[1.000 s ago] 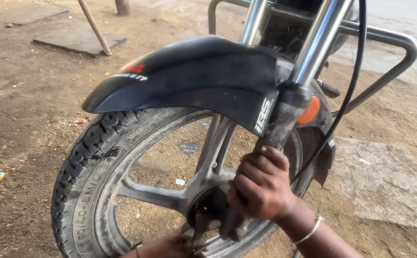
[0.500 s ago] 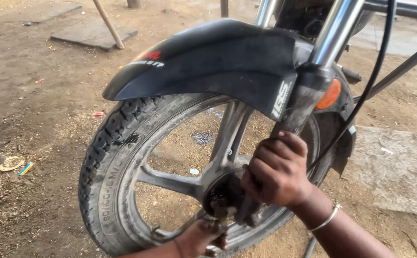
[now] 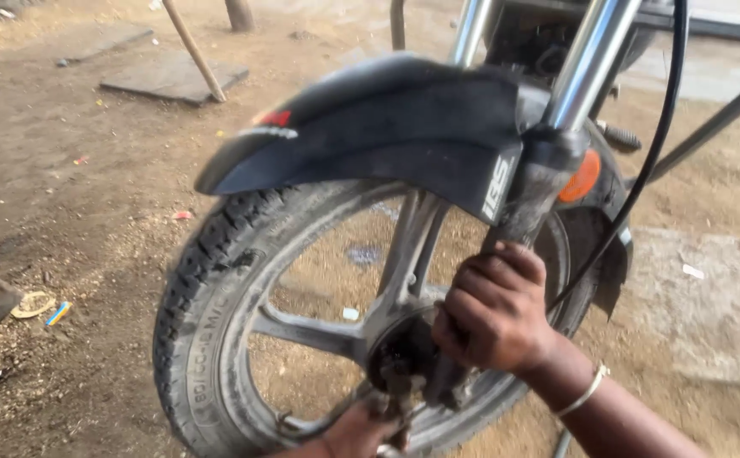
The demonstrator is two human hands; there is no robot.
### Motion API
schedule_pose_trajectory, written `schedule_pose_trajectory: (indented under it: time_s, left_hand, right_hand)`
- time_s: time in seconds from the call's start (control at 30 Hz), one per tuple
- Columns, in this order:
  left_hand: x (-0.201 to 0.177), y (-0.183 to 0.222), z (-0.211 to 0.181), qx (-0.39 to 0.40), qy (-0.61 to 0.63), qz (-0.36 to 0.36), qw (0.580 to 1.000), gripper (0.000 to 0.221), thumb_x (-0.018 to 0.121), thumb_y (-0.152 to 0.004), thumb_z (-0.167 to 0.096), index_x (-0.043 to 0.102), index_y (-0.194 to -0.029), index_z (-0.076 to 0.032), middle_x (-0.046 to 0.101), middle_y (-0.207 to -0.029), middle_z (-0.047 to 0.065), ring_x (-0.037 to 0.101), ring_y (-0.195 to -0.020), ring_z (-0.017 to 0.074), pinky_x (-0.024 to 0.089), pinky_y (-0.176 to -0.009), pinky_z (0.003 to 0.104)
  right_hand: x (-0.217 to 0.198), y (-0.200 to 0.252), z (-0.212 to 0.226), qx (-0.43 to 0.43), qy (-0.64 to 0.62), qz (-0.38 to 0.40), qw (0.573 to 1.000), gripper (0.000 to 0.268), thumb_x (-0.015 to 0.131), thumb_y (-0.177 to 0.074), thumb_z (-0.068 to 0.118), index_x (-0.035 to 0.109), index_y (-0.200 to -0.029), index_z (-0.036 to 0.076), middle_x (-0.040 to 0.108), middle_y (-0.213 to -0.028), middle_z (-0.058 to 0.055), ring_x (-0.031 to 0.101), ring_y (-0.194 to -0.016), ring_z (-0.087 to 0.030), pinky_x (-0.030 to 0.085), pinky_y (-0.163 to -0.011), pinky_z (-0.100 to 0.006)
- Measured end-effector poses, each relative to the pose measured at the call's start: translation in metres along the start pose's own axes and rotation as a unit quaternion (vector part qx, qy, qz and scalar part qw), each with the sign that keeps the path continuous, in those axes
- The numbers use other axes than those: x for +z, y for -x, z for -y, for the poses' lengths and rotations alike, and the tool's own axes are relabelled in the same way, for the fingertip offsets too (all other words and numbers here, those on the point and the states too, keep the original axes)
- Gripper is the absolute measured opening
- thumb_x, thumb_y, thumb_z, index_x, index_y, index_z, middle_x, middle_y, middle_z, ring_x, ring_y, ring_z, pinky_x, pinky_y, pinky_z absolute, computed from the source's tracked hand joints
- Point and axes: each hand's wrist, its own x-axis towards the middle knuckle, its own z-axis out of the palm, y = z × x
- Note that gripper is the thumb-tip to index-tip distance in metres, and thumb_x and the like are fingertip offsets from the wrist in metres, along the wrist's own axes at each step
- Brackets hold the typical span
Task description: The person works on a parked motorcycle, first using a T-handle tool on the handlebar clamp area, then moving to the front wheel and using a spanner to loosen the axle nut at the hub, gripping the fork for leverage. Grease covers their hands as they continue working on the wheel hub.
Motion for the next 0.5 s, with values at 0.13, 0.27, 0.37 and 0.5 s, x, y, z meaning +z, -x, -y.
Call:
schedule_pose_trajectory:
  time_s: [0.13,0.27,0.37,0.5]
  left_hand:
    - [-0.027,0.001,0.086,0.143,-0.256,0.062,0.954,0.020,0.064,-0.106,-0.019,0.072,-0.117,-0.004,0.074,-0.110,0.012,0.071,-0.103,0.0234,0.057,-0.092,0.040]
    - [-0.028,0.017,0.045,-0.236,0.308,-0.027,0.921,0.030,0.068,-0.096,-0.020,0.070,-0.118,0.001,0.075,-0.099,0.012,0.073,-0.094,0.0245,0.058,-0.088,0.038]
    - [-0.002,0.015,-0.009,-0.281,0.263,-0.065,0.921,0.027,0.067,-0.096,-0.022,0.071,-0.114,-0.002,0.076,-0.097,0.010,0.074,-0.092,0.0211,0.058,-0.084,0.035]
    - [0.007,0.009,-0.103,-0.290,0.248,-0.098,0.919,0.018,0.068,-0.095,-0.019,0.070,-0.106,-0.004,0.072,-0.089,0.007,0.070,-0.081,0.0181,0.054,-0.067,0.037]
  right_hand:
    - [-0.003,0.000,-0.007,-0.002,0.002,0.016,1.000,0.014,0.069,-0.069,0.018,0.058,-0.063,0.013,0.066,-0.072,-0.006,0.066,-0.080,-0.023,0.039,-0.096,-0.042]
    - [0.007,0.007,-0.013,-0.014,-0.009,0.003,1.000,0.017,0.069,-0.070,0.017,0.055,-0.061,0.014,0.064,-0.069,-0.006,0.064,-0.075,-0.021,0.040,-0.097,-0.042]
    - [0.007,0.009,-0.010,-0.017,-0.018,-0.009,1.000,0.017,0.068,-0.072,0.018,0.054,-0.061,0.015,0.064,-0.068,-0.005,0.063,-0.074,-0.019,0.040,-0.098,-0.041]
    - [0.011,0.016,-0.014,-0.019,-0.005,-0.012,1.000,0.018,0.066,-0.075,0.018,0.055,-0.061,0.016,0.064,-0.067,-0.004,0.063,-0.074,-0.018,0.039,-0.099,-0.040]
